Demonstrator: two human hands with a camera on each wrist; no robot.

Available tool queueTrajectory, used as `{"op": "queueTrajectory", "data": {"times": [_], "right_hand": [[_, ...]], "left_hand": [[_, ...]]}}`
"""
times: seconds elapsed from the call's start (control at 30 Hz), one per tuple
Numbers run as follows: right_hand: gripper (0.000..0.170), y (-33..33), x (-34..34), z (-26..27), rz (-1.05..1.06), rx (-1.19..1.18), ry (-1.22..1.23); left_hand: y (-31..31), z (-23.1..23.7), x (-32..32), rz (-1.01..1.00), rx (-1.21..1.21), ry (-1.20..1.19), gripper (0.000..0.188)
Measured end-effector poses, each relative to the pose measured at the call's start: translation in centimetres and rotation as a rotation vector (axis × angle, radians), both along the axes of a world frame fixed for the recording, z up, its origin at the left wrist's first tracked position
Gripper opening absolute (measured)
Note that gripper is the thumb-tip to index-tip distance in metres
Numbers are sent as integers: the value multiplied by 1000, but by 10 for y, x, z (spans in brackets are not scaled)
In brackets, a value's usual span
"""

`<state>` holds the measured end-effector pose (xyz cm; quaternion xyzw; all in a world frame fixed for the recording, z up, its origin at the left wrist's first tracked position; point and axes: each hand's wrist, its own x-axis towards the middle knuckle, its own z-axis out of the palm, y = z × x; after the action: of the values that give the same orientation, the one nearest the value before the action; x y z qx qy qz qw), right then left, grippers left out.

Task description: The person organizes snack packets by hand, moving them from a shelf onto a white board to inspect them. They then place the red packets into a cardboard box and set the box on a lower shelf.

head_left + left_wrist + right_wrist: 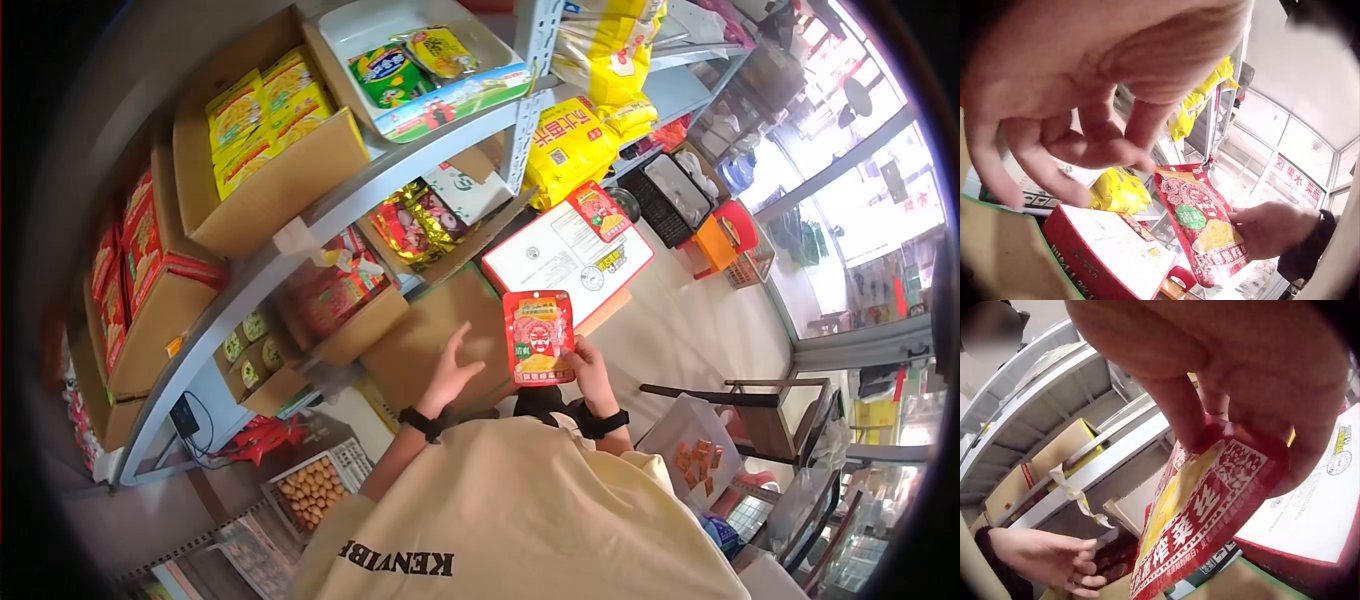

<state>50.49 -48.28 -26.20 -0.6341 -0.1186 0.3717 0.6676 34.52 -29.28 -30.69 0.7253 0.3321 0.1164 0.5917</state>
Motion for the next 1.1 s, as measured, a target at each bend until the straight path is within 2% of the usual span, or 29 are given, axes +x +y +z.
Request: {"op": "queueTrajectory", "data": {"times": [0.03,0.07,0.17,0.27,0.37,0.47,0.57,0.6,0.7,0.83,0.87,0.97,1.0,1.1], "right_hand": [[15,-3,7,-2,3,-14,9],[15,-6,15,-4,8,-28,18],[14,-11,41,-11,118,17,30],[12,-5,66,1,175,31,34],[10,-3,106,-6,145,40,32],[11,-4,154,-13,67,-15,69],[11,-3,196,-10,118,17,105],[13,-6,211,-23,162,23,118],[14,-6,243,-53,276,6,62],[16,8,277,-84,386,-176,-12],[22,16,287,-93,399,-161,19],[34,48,308,-126,260,-368,-396],[43,58,312,-103,272,-382,-499],[45,84,323,-105,335,-451,-651]], "left_hand": [[-7,7,11,35,162,-85,52],[-5,15,20,-73,-78,-22,71],[-13,25,58,-57,-495,-57,58],[-13,29,93,-236,-657,-216,44],[-6,14,118,-95,-560,-77,27],[-4,5,147,355,-505,-24,26],[-14,11,181,291,-493,9,29],[-17,0,189,153,-534,34,35],[-29,-6,223,-8,-694,178,38],[-44,-14,260,84,-736,247,36],[-43,-15,267,98,-726,246,33],[-31,-23,297,135,-697,218,27],[-23,-32,307,149,-693,204,26],[-12,-49,327,250,-636,183,22]]}}
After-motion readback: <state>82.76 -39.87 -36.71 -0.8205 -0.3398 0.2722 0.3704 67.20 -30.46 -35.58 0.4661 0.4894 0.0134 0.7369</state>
